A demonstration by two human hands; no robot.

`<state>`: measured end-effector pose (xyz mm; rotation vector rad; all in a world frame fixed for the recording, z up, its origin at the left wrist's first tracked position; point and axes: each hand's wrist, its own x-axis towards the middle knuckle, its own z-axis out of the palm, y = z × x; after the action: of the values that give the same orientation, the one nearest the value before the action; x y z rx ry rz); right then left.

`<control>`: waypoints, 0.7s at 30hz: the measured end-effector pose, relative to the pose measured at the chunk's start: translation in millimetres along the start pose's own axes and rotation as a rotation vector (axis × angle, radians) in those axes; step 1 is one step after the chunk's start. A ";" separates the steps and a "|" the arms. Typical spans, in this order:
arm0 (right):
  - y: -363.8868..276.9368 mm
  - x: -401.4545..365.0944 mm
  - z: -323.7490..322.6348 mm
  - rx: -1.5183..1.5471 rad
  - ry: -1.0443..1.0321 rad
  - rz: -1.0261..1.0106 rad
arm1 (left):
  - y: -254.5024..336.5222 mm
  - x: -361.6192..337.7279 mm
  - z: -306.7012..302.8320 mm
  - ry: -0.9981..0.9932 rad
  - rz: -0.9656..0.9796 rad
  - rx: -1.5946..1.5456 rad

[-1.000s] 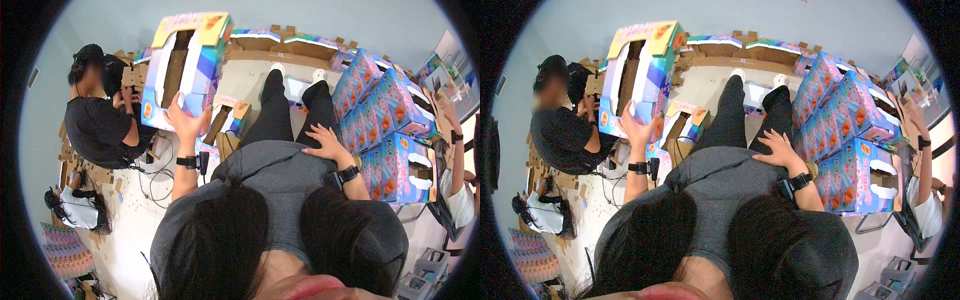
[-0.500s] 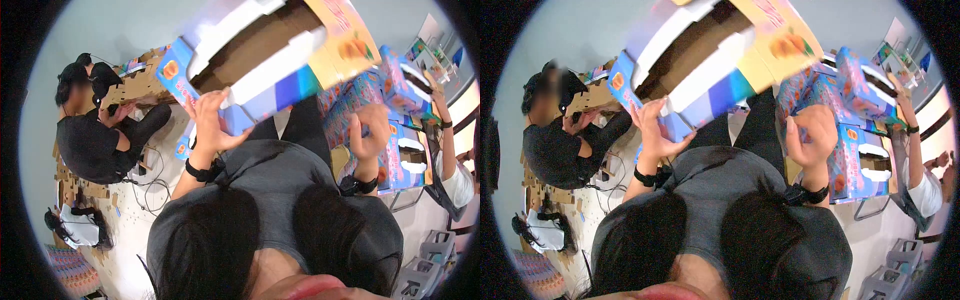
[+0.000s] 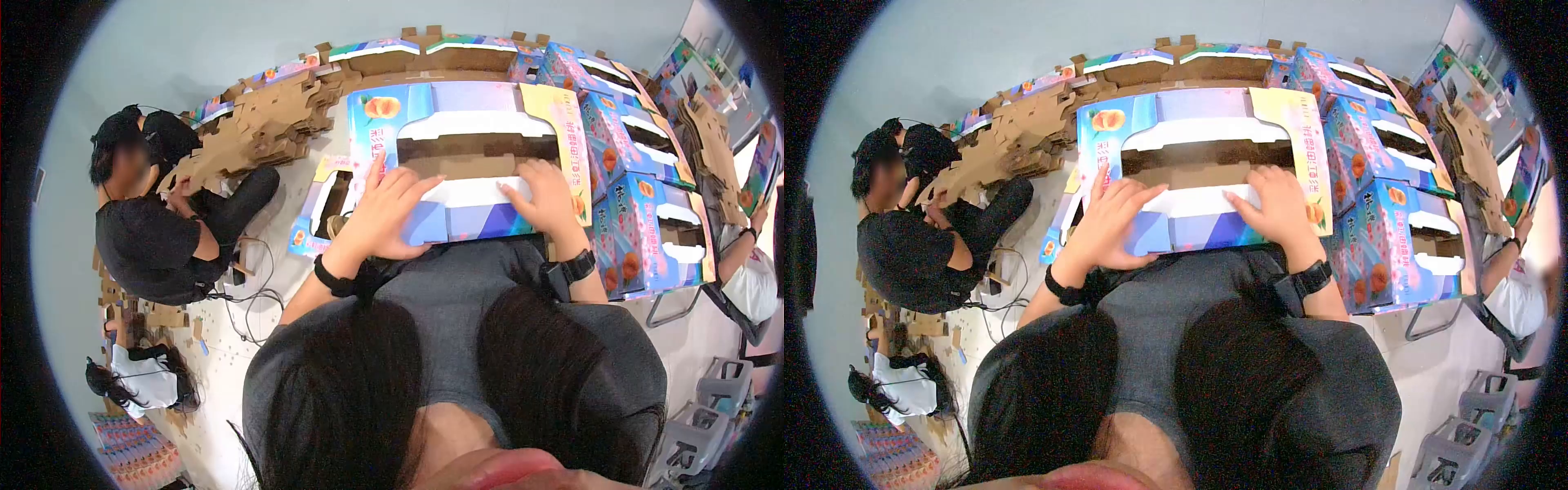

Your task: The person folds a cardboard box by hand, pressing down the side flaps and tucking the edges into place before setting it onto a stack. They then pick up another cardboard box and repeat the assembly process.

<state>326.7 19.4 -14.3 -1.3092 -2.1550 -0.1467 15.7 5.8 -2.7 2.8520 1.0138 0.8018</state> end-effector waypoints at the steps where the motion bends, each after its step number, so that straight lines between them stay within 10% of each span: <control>1: 0.9 2.3 -1.3 0.032 -0.046 0.042 | -0.2 3.1 0.2 -0.020 -0.017 0.013; 21: 10.9 21.4 21.6 0.024 -0.119 0.211 | 18.4 25.7 37.6 -0.147 0.031 0.087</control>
<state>319.3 49.8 -22.4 -1.5552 -2.0913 0.0423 61.1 12.4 -20.2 2.9534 1.0116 0.5521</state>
